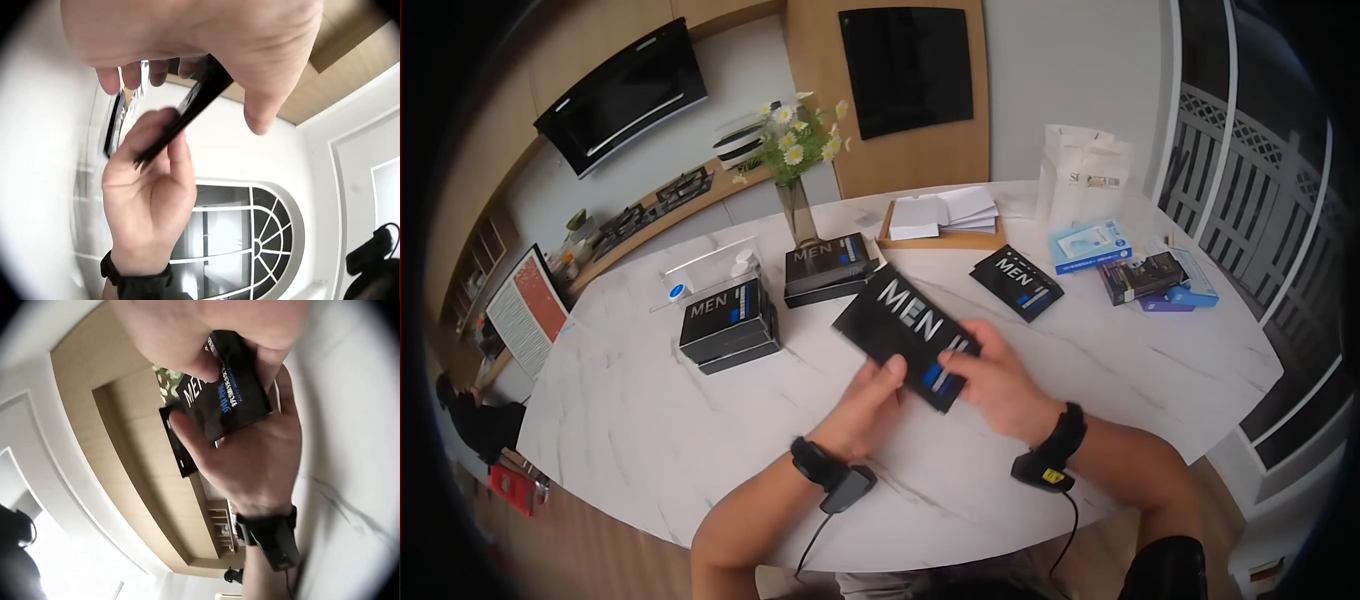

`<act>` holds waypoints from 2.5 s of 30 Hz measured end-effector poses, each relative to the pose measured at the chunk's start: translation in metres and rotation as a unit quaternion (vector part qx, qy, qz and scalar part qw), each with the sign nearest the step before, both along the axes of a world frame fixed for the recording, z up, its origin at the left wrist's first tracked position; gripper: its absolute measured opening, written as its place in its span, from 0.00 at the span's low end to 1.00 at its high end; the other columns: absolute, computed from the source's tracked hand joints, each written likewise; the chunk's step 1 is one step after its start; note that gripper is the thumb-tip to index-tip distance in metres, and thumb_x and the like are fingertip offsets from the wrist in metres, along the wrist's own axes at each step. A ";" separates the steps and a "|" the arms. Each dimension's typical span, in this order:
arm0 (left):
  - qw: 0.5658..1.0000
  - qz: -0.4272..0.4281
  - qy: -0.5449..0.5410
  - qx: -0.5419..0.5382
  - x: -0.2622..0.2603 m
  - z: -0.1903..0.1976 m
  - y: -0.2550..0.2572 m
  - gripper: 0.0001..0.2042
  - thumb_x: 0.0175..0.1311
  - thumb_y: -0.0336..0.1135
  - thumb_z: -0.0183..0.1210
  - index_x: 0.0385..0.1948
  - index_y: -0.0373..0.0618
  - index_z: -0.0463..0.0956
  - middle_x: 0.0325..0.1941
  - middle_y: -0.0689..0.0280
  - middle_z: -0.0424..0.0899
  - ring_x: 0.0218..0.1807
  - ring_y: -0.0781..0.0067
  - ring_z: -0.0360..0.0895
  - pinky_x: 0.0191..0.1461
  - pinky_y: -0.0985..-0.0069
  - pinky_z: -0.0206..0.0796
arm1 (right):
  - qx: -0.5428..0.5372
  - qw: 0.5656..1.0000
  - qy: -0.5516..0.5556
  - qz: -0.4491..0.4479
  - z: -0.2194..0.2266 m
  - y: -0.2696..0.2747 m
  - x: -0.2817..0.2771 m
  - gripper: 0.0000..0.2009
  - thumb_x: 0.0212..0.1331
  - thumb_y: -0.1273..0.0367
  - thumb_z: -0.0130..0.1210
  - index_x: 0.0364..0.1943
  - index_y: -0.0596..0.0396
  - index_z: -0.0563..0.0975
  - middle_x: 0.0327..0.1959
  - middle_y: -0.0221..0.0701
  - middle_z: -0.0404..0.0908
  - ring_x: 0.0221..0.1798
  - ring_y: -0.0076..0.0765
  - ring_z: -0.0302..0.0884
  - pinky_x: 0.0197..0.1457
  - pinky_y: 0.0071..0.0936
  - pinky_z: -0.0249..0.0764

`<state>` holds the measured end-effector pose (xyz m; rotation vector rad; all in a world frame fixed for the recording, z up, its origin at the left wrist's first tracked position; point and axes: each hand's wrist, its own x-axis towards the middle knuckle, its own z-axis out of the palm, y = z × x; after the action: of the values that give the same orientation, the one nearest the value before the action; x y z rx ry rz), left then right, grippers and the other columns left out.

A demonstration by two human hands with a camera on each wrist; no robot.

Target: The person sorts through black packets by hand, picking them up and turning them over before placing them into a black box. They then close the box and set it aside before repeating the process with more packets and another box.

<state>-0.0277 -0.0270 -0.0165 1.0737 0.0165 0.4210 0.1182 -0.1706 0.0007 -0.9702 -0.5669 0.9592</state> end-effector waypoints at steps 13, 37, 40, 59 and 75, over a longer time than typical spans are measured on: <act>0.970 -0.016 0.201 -0.135 -0.012 0.011 0.006 0.19 0.77 0.32 0.55 0.66 0.37 0.73 0.61 0.54 0.86 0.59 0.56 0.87 0.67 0.57 0.80 | -0.074 0.849 -0.508 -0.124 -0.037 -0.001 -0.010 0.28 0.67 0.56 0.70 0.57 0.65 0.73 0.38 0.32 0.78 0.40 0.29 0.77 0.46 0.30 0.77; 0.970 0.055 0.187 -0.148 -0.010 0.004 0.009 0.18 0.78 0.34 0.59 0.65 0.44 0.73 0.60 0.63 0.84 0.58 0.66 0.85 0.61 0.63 0.82 | -0.032 0.994 -0.101 0.016 -0.011 -0.003 0.015 0.15 0.74 0.67 0.63 0.58 0.61 0.78 0.48 0.28 0.88 0.46 0.22 0.85 0.51 0.24 0.83; 0.971 0.053 0.176 -0.151 -0.009 0.001 0.006 0.19 0.78 0.37 0.60 0.66 0.44 0.74 0.60 0.62 0.85 0.57 0.65 0.86 0.61 0.63 0.82 | -0.041 0.976 -0.211 0.013 -0.020 -0.001 0.011 0.14 0.74 0.66 0.64 0.56 0.60 0.80 0.47 0.27 0.88 0.45 0.19 0.85 0.49 0.23 0.82; 0.958 0.059 0.194 -0.204 -0.011 0.006 0.010 0.18 0.78 0.39 0.57 0.62 0.42 0.77 0.59 0.59 0.87 0.56 0.61 0.88 0.60 0.60 0.83 | -0.039 0.984 -0.168 -0.034 -0.019 -0.002 0.019 0.16 0.73 0.69 0.64 0.59 0.60 0.77 0.51 0.26 0.86 0.50 0.20 0.82 0.56 0.23 0.80; 0.968 0.071 0.175 -0.165 -0.009 0.014 0.003 0.19 0.82 0.43 0.55 0.64 0.41 0.76 0.59 0.62 0.87 0.56 0.66 0.87 0.60 0.67 0.83 | -0.071 0.988 -0.136 0.032 -0.010 -0.007 0.018 0.15 0.74 0.69 0.63 0.59 0.61 0.78 0.51 0.29 0.87 0.50 0.22 0.85 0.55 0.25 0.83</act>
<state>-0.0371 -0.0237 -0.0021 0.8068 0.4654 0.3365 0.1365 -0.1776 -0.0092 -1.2272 -0.7696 0.9407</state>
